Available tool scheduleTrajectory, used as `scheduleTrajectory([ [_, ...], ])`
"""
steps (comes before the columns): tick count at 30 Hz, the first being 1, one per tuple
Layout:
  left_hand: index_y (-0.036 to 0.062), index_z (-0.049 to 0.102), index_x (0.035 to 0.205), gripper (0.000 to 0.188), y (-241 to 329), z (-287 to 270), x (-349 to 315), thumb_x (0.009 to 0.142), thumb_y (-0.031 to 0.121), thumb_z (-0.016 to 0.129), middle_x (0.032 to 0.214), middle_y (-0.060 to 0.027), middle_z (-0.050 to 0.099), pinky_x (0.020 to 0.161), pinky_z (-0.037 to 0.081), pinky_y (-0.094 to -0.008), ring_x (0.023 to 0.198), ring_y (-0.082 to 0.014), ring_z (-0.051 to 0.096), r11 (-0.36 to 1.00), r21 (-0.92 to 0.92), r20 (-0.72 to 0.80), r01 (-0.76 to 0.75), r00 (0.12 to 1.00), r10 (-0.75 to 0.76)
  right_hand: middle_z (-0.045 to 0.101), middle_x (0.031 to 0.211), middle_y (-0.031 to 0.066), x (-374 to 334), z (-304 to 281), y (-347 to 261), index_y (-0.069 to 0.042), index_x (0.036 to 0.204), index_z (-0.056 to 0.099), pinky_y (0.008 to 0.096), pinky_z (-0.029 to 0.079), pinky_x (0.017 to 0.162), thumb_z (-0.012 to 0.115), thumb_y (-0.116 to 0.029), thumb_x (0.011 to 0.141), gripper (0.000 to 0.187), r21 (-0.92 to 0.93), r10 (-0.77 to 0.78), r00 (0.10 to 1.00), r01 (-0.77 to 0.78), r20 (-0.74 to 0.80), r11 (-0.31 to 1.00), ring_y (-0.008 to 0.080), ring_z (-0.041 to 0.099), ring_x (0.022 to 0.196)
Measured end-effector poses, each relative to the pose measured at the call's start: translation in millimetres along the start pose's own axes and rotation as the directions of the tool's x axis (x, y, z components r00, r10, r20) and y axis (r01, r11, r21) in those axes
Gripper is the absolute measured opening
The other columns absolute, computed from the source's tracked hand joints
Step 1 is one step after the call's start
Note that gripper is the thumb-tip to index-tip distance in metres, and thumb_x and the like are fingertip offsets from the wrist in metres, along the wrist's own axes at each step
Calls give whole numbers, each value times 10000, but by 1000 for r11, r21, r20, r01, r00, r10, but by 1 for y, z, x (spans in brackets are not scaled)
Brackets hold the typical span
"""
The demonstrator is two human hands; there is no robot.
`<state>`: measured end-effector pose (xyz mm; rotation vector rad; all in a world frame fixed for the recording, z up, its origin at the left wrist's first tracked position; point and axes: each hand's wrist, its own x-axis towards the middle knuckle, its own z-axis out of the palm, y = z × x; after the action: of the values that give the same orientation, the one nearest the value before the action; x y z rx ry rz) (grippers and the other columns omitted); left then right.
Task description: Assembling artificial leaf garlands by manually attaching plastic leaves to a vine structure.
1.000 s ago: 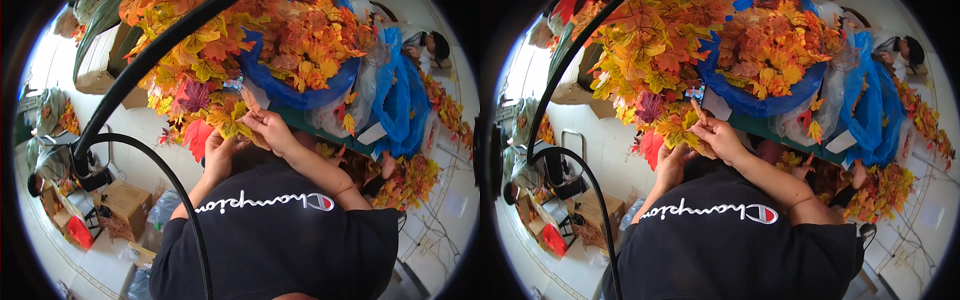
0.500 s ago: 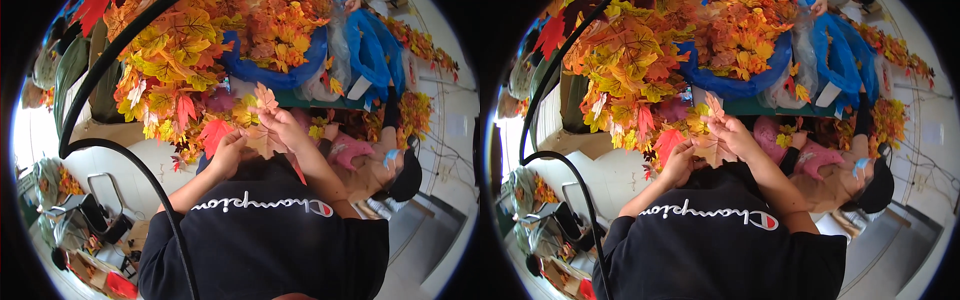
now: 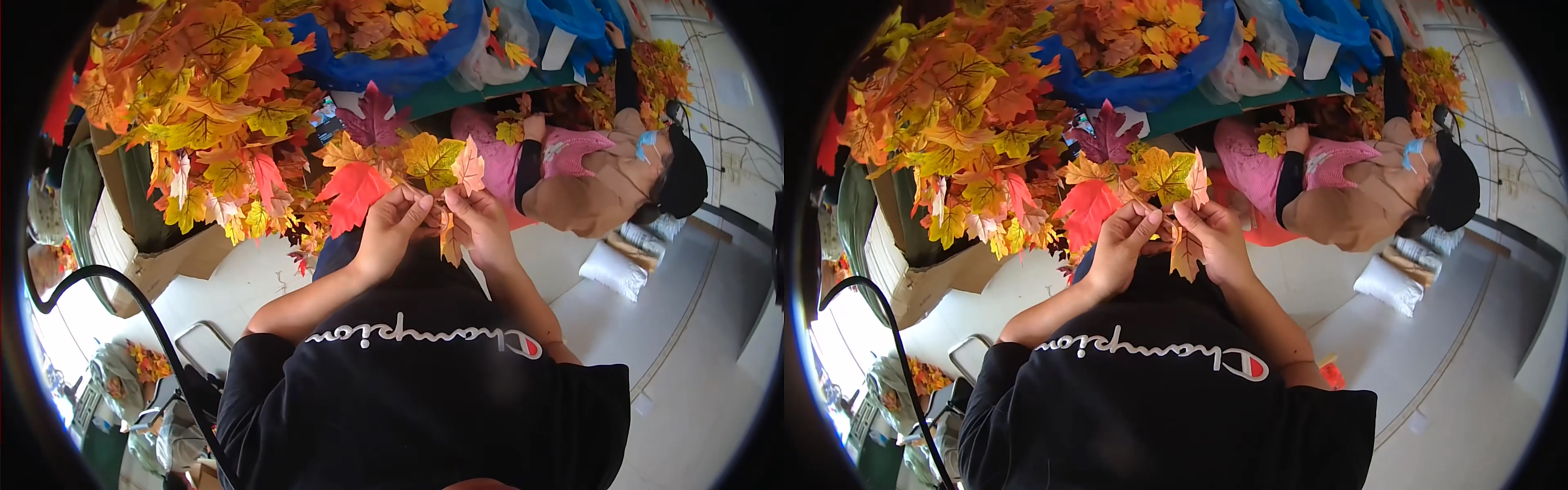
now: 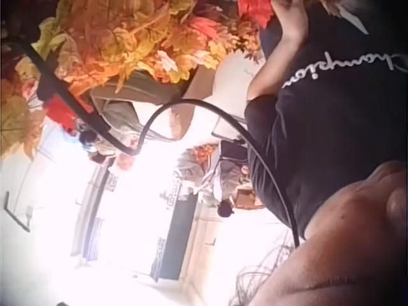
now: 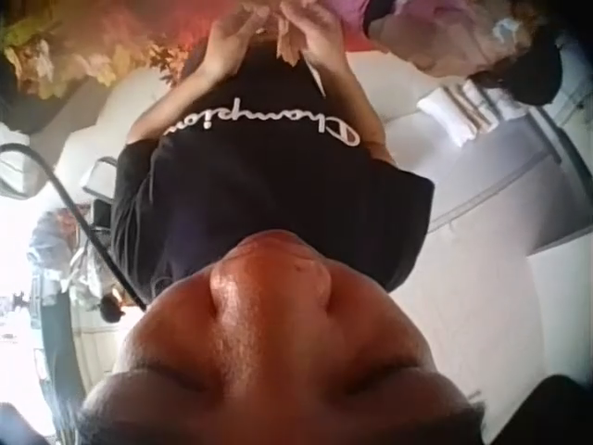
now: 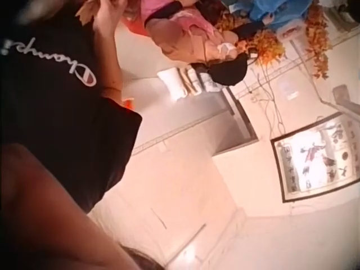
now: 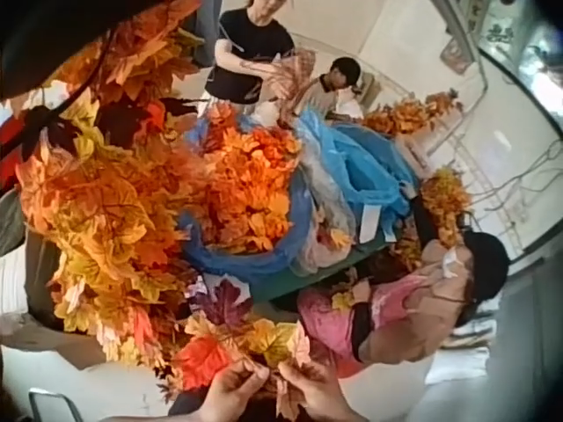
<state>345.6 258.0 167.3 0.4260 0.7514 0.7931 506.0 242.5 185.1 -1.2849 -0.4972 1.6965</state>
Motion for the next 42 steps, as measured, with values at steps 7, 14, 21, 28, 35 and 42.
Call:
scheduleTrajectory([
  [7,40,507,905,133,-11,1,-2,942,167,516,875,-40,607,715,546,-266,787,-105,608,996,84,19,-25,1000,23,614,953,90,-10,-15,15,26,1045,562,270,504,752,538,-144,927,209,104,62,997,-57,-36,993,153,615,843],
  [14,30,501,896,125,-12,5,1,937,147,523,862,-45,611,710,547,-259,778,-107,617,989,138,-16,-48,999,51,613,971,98,-9,-10,15,12,1024,554,285,500,776,540,-120,922,167,102,-26,994,37,-102,994,164,610,870],
  [21,-10,522,906,162,-9,4,8,933,149,533,837,-63,624,707,543,-254,761,-114,627,988,125,-43,-90,994,96,612,973,99,0,-15,14,18,1011,553,283,488,792,547,-113,919,160,72,2,995,5,-95,997,168,602,893],
  [28,7,519,918,119,-4,3,15,928,124,536,857,-51,614,723,542,-251,784,-110,621,985,144,-29,-95,995,100,613,943,70,11,-10,4,12,1001,567,248,470,764,573,-116,906,159,12,0,997,1,-75,1000,129,592,852],
  [35,-27,532,927,121,-7,0,22,922,93,541,828,-57,613,681,533,-231,757,-114,628,937,318,-22,-141,988,156,601,822,-9,19,-2,-3,-14,922,607,182,436,683,627,-80,866,89,-330,-128,987,90,-95,940,46,543,736],
  [42,-11,537,874,162,1,9,33,923,143,552,778,-27,588,650,514,-226,715,-88,602,925,358,40,-130,991,124,600,853,0,30,-42,-15,-8,935,608,209,452,697,604,-78,875,92,-137,113,993,-107,33,985,69,551,765],
])
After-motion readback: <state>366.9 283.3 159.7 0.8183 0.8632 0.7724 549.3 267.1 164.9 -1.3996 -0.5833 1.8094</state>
